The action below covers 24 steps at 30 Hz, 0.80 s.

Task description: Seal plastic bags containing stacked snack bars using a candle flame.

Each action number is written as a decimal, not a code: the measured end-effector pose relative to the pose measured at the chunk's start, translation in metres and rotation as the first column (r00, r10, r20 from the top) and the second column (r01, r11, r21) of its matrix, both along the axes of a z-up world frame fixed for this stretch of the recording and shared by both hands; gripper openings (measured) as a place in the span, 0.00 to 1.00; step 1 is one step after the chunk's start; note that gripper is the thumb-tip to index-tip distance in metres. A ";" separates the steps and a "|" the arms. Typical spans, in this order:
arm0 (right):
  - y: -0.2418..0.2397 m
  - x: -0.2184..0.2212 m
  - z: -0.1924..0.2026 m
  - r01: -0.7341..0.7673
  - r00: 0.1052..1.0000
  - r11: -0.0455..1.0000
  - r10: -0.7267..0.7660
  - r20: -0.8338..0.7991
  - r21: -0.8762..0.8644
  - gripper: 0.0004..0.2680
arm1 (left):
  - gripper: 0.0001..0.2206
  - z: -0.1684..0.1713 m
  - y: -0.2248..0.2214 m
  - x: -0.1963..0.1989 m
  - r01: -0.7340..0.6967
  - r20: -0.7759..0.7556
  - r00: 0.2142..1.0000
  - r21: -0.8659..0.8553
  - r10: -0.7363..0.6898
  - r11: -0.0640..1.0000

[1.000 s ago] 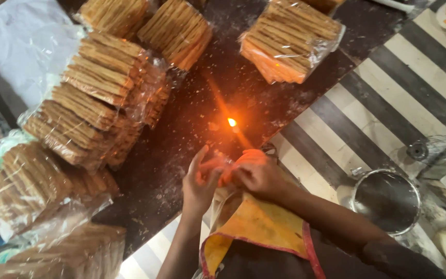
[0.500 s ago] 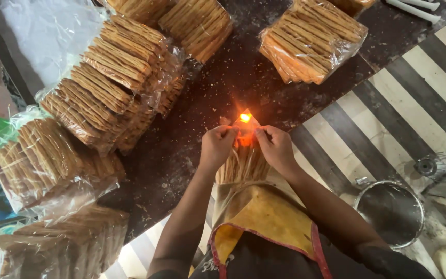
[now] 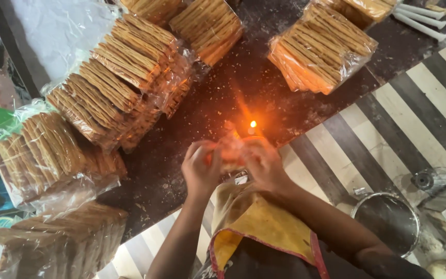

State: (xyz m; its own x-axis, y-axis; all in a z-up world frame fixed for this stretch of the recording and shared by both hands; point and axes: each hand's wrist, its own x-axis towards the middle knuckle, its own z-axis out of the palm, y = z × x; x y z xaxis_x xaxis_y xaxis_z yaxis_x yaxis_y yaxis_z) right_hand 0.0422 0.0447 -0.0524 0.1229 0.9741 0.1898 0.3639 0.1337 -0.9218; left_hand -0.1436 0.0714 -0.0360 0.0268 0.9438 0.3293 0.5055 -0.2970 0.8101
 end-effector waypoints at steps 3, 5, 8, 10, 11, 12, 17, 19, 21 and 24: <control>-0.007 -0.009 -0.010 -0.187 0.982 0.981 0.187 0.008 0.042 0.08 | 0.07 -0.032 -0.033 -0.018 -0.120 -0.050 0.991 0.029 0.121 0.992; -0.016 -0.009 -0.034 -0.296 0.953 0.950 0.300 0.033 -0.096 0.11 | 0.10 -0.068 -0.053 -0.030 -0.134 -0.031 0.990 -0.485 0.137 0.864; -0.024 -0.002 -0.061 -0.334 0.936 0.927 0.347 0.056 -0.174 0.11 | 0.19 -0.082 -0.063 -0.017 -0.032 -0.185 0.982 -0.334 -0.032 0.942; -0.027 0.003 -0.073 -0.349 0.926 0.926 0.364 0.098 -0.142 0.10 | 0.26 -0.105 -0.059 -0.015 -0.044 -0.202 0.978 -0.404 -0.043 0.914; -0.029 0.006 -0.078 -0.368 0.914 0.924 0.380 0.139 -0.108 0.09 | 0.34 -0.116 -0.057 -0.013 -0.061 -0.223 0.973 -0.469 -0.051 0.881; -0.029 0.008 -0.078 -0.358 0.917 0.927 0.371 0.143 -0.108 0.09 | 0.34 -0.121 -0.054 -0.015 -0.051 -0.219 0.974 -0.468 -0.060 0.882; -0.033 0.024 -0.010 -0.380 0.923 0.858 0.378 -0.077 -0.346 0.07 | 0.31 -0.109 -0.062 -0.027 0.178 0.605 0.568 -0.752 0.558 0.635; -0.038 0.038 0.014 -0.357 0.934 0.867 0.322 -0.155 -0.349 0.09 | 0.36 -0.065 -0.073 -0.026 0.195 0.682 0.602 -0.630 0.416 0.752; -0.053 0.051 0.036 -0.331 0.937 0.867 0.254 -0.240 -0.374 0.15 | 0.42 -0.021 -0.084 -0.020 0.224 0.727 0.628 -0.510 0.277 0.830; -0.063 0.081 0.050 -0.357 0.860 0.863 0.155 -0.486 -0.358 0.27 | 0.41 0.032 -0.076 0.004 0.101 0.526 0.845 -0.330 0.094 0.939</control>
